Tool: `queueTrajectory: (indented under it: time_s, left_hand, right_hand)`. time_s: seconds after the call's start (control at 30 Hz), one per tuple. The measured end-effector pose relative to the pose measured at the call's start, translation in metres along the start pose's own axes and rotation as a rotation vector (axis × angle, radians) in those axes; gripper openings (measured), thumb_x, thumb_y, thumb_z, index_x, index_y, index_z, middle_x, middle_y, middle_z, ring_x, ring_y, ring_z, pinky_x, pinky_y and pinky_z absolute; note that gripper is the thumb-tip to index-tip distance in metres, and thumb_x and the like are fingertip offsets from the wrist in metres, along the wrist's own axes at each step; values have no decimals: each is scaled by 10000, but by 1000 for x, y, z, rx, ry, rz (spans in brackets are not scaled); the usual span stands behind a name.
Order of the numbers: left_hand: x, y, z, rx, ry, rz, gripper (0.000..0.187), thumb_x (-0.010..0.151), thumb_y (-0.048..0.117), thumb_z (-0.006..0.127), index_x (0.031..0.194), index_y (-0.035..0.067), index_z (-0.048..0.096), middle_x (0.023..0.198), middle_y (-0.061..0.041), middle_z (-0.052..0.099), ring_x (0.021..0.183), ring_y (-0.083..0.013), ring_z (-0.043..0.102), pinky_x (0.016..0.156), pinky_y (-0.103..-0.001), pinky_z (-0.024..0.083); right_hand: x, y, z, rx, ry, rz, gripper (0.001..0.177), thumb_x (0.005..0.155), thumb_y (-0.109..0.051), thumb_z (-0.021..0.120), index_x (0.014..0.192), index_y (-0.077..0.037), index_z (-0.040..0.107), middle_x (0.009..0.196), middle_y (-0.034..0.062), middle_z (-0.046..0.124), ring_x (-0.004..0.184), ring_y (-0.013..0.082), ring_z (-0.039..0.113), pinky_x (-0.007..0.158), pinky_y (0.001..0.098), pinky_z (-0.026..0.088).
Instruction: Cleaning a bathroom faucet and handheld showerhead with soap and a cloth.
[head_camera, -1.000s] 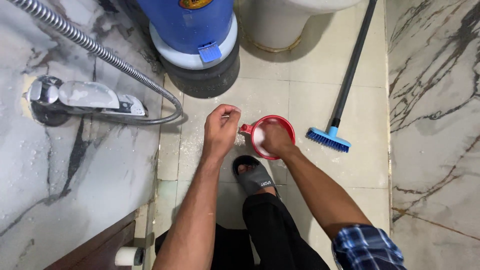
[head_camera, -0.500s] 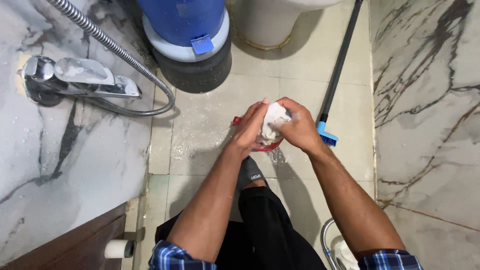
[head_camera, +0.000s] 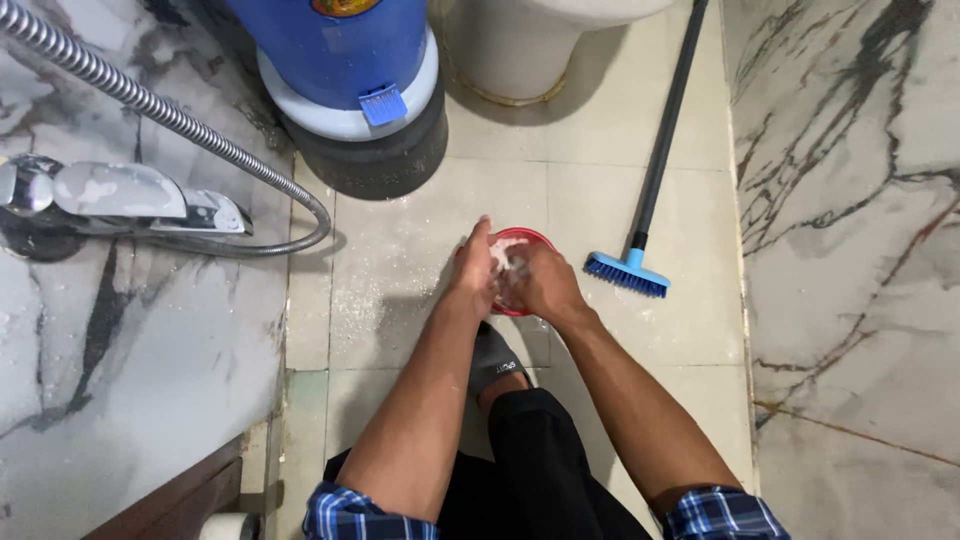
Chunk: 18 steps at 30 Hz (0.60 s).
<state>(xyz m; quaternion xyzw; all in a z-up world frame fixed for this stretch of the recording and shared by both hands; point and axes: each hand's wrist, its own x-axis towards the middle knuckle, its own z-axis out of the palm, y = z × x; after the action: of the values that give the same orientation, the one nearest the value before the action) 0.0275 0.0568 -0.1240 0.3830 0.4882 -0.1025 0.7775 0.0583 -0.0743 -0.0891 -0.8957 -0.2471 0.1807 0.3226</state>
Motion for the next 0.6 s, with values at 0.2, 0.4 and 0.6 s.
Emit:
queueTrajectory:
  time_s: [0.2,0.4,0.6]
  left_hand:
    - [-19,22,-13,172,81,136,610,893,504,544,1318,76,635,1268,-90,678,1115,-229,629,920,-403,475]
    - [-10,14,-9,190,46,140,615,908,518,530,1325,79,638,1249,-110,660,1075,-225,597,917,-400,425]
    - [-17,20,-14,173,53,158,541,916,485,548,1246,74,670,1165,-86,668,933,-174,600,773,-354,448]
  right_hand:
    - [42,72,90,-326,-235,-122,458,788,-271,801,1155,-23,687,1310,403,529,1053,455,627,865,503,521]
    - [50,101,119,-432,-422,-27,227,867,-131,642,1024,-8,751,1061,268,732,1041,382,716,938,489,556]
    - [18,7,21,-229,-178,-114,384,809,-211,766,1147,-43,694,1048,249,728,963,404,710,844,502,555]
